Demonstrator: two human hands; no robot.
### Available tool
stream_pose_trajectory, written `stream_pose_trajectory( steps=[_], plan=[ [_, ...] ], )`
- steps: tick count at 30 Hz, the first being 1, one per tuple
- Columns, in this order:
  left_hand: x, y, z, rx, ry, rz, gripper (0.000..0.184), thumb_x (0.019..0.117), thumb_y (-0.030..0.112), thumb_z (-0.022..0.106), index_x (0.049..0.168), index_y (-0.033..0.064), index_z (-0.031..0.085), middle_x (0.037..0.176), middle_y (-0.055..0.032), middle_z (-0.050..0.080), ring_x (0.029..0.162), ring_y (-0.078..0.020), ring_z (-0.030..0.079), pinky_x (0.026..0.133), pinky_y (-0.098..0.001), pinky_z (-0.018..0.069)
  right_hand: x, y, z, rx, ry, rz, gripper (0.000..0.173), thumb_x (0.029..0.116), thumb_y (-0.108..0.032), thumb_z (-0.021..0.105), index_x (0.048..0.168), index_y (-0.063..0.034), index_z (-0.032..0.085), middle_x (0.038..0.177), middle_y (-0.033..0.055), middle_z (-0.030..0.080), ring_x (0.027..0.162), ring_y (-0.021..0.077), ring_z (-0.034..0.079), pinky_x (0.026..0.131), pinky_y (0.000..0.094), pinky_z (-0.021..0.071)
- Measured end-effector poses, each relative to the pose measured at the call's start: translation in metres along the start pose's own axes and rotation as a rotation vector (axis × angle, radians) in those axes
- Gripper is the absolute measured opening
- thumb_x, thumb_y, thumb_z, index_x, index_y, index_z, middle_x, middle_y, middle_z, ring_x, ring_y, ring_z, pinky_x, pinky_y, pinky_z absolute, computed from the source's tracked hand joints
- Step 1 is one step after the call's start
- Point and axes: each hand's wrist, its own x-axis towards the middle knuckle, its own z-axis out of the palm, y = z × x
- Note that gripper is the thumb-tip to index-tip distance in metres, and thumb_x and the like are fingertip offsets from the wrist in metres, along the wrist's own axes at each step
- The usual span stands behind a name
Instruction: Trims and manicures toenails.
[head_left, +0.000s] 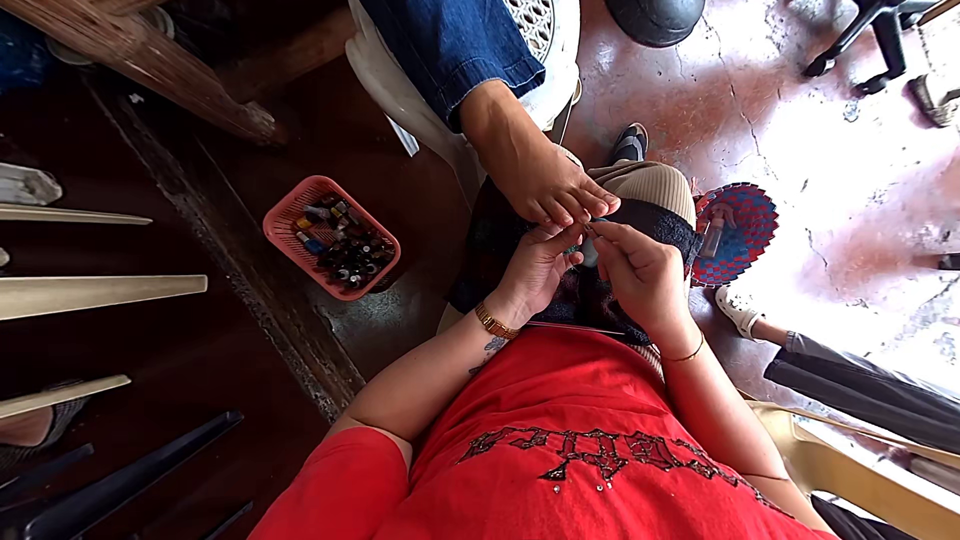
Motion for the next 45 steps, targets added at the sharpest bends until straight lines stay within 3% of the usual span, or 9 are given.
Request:
stream_pose_trajectory(
  steps=[6,11,17,22,27,31,35,39,45],
  plan=[
    [-0.001,0.0,-0.001,0.043,-0.004,0.008,0.013,0.1039,0.015,0.057,0.101,0.019,0.068,0.093,0.0046,0.066,0.079,-0.0047,0.061,0.071,-0.0204,0.0526,-0.001,-0.002,0.003,0.023,0.001,0.018,0.021,0.1026,-0.006,0.057,0.116,0.0027,0.071,0.074,0.0017,0.069,0.057,0.0025,0.061,0.053,0.0178,0.054],
    [-0.001,0.0,0.001,0.045,0.01,0.01,0.012,0.103,0.013,0.058,0.101,0.0193,0.067,0.094,0.0049,0.066,0.08,-0.0041,0.062,0.07,-0.0197,0.0531,-0.001,-0.007,0.003,-0.027,0.013,0.042,0.023,0.1034,-0.009,0.056,0.117,0.0012,0.071,0.067,-0.0002,0.062,0.053,0.0013,0.053,0.049,0.017,0.0463],
    [-0.001,-0.001,0.001,0.057,0.013,0.019,0.012,0.1036,0.014,0.057,0.101,0.0196,0.067,0.096,0.0054,0.067,0.082,-0.004,0.063,0.072,-0.0203,0.053,-0.001,-0.008,0.007,-0.031,0.028,0.043,0.019,0.1027,-0.007,0.058,0.114,0.0015,0.07,0.072,0.0019,0.067,0.057,0.0029,0.06,0.053,0.0179,0.0533],
    [-0.001,-0.001,0.001,0.038,0.007,0.027,0.013,0.1027,0.013,0.059,0.099,0.0199,0.069,0.093,0.0053,0.067,0.079,-0.004,0.061,0.07,-0.02,0.0524,-0.002,-0.005,0.001,0.006,-0.004,0.064,0.023,0.104,-0.009,0.055,0.119,0.0009,0.07,0.067,-0.0002,0.062,0.051,0.0021,0.053,0.047,0.018,0.0461],
    [-0.003,0.0,0.001,0.069,0.0,0.011,0.011,0.1037,0.016,0.058,0.101,0.0193,0.068,0.092,0.0049,0.065,0.08,-0.0049,0.061,0.073,-0.0213,0.0532,-0.008,-0.001,0.008,0.129,0.034,0.102,0.024,0.1051,-0.007,0.052,0.122,0.0017,0.068,0.067,0.0003,0.062,0.05,0.003,0.054,0.046,0.0184,0.0481],
    [-0.004,0.001,0.0,0.067,-0.004,0.009,0.01,0.1035,0.017,0.058,0.102,0.0199,0.068,0.094,0.005,0.065,0.079,-0.0046,0.062,0.071,-0.0206,0.0531,-0.01,0.004,0.019,-0.012,0.102,-0.007,0.023,0.1036,-0.005,0.054,0.119,0.004,0.068,0.072,0.0037,0.065,0.057,0.0054,0.058,0.053,0.0204,0.0516],
    [-0.005,0.001,0.002,0.057,0.003,0.004,0.009,0.1026,0.018,0.06,0.103,0.0206,0.069,0.096,0.0052,0.067,0.079,-0.0041,0.062,0.07,-0.0202,0.0534,-0.011,0.006,0.02,-0.177,0.118,-0.092,0.024,0.1023,-0.004,0.056,0.121,0.0054,0.069,0.084,0.0113,0.072,0.068,0.015,0.067,0.065,0.0301,0.0578],
    [-0.004,0.001,0.002,0.062,0.005,0.009,0.009,0.1024,0.017,0.061,0.103,0.0198,0.069,0.095,0.005,0.066,0.081,-0.0047,0.062,0.074,-0.0221,0.0536,-0.012,0.005,0.022,-0.039,0.118,-0.014,0.024,0.1047,-0.006,0.053,0.121,0.0042,0.067,0.075,0.0044,0.065,0.058,0.0058,0.059,0.054,0.0207,0.053],
    [-0.006,0.002,0.001,0.058,0.017,-0.002,0.007,0.1022,0.018,0.061,0.103,0.0206,0.067,0.094,0.0052,0.066,0.078,-0.0036,0.062,0.069,-0.0191,0.0524,-0.01,0.002,0.022,-0.351,0.115,-0.14,0.025,0.1026,-0.006,0.057,0.123,0.0046,0.068,0.092,0.0161,0.075,0.077,0.0268,0.073,0.068,0.041,0.059]
  ],
)
